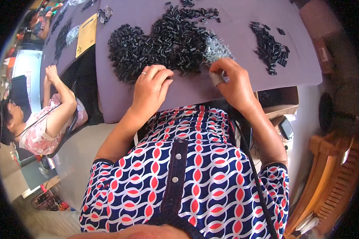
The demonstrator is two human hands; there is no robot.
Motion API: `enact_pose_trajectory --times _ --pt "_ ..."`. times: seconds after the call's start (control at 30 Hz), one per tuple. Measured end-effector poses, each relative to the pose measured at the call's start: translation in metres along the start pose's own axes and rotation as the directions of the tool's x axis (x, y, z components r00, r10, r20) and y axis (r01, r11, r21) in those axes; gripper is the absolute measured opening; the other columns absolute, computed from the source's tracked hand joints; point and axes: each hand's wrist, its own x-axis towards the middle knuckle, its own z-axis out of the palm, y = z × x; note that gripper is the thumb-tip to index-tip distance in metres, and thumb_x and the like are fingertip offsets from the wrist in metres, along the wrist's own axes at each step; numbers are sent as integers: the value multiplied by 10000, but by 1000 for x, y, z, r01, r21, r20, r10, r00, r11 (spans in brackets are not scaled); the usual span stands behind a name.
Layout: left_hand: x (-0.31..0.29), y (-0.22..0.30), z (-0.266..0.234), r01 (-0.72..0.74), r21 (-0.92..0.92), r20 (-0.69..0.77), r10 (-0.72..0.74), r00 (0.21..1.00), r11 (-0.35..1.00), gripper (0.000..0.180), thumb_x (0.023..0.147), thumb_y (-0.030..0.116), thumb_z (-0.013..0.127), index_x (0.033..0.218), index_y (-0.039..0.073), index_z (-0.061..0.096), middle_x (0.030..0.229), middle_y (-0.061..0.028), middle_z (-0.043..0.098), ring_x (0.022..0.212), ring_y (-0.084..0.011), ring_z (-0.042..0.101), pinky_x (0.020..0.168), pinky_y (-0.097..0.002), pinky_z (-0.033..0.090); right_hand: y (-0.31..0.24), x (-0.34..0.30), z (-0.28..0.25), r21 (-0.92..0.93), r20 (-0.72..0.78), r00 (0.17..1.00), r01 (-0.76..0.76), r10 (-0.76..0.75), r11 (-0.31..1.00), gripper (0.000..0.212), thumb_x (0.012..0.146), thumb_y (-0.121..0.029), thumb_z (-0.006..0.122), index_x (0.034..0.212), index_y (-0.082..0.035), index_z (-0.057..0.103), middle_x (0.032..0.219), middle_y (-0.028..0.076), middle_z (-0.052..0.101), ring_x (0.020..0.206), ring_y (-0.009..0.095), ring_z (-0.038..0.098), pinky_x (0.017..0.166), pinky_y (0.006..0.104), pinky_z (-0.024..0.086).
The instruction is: Sorting small black plastic components and placing them into a small clear plastic bag.
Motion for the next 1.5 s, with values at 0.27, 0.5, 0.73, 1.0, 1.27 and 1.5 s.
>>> enact_pose_trajectory --times 0.27,0.5,0.73,1.0,1.27,1.5 --pt "24 30 21 -100 -14 5 100 995 995 141 840 109 742 970 77 700 964 -64 635 915 -290 612 781 -406 505 5 -16 -22 77 -12 998 -61 62 995 312 735 86 678 1019 -41 689 977 100 699 892 241 693 791 337 530" --pt "6 -5 -13 8 -66 -84 -14 996 998 95 822 73 732 912 74 699 912 -94 663 873 -311 637 786 -410 517 -10 -22 -18 112 6 1000 -31 31 993 400 680 144 603 1042 -4 689 1000 126 693 991 291 685 869 359 532" --pt "-27 -34 -47 180 -72 -140 -188 972 981 84 863 53 715 947 57 710 930 -99 682 866 -314 645 765 -404 532 -23 -16 6 133 51 998 -33 27 991 440 650 153 575 1045 -2 690 996 136 692 989 303 680 882 361 525" --pt "-29 -36 -38 110 -73 -114 -117 987 991 105 853 51 709 958 65 704 931 -87 665 867 -310 628 769 -406 524 -30 -9 19 150 96 995 -40 26 988 434 664 154 583 1052 -6 692 1000 131 694 996 293 685 886 351 525" --pt "-16 -21 -27 72 -66 -48 -75 996 995 119 843 40 736 961 44 720 933 -102 675 879 -309 637 780 -404 525 -17 -13 18 183 100 994 -62 45 981 404 705 154 594 1064 -3 694 1024 120 707 1004 257 696 897 347 536" --pt "-3 -14 -15 42 -41 -76 -45 996 998 108 843 84 724 946 74 694 926 -72 634 880 -293 606 779 -411 507 -1 -17 11 283 102 988 -138 114 949 433 747 166 591 1135 -8 676 1057 124 719 1024 226 708 869 329 552"
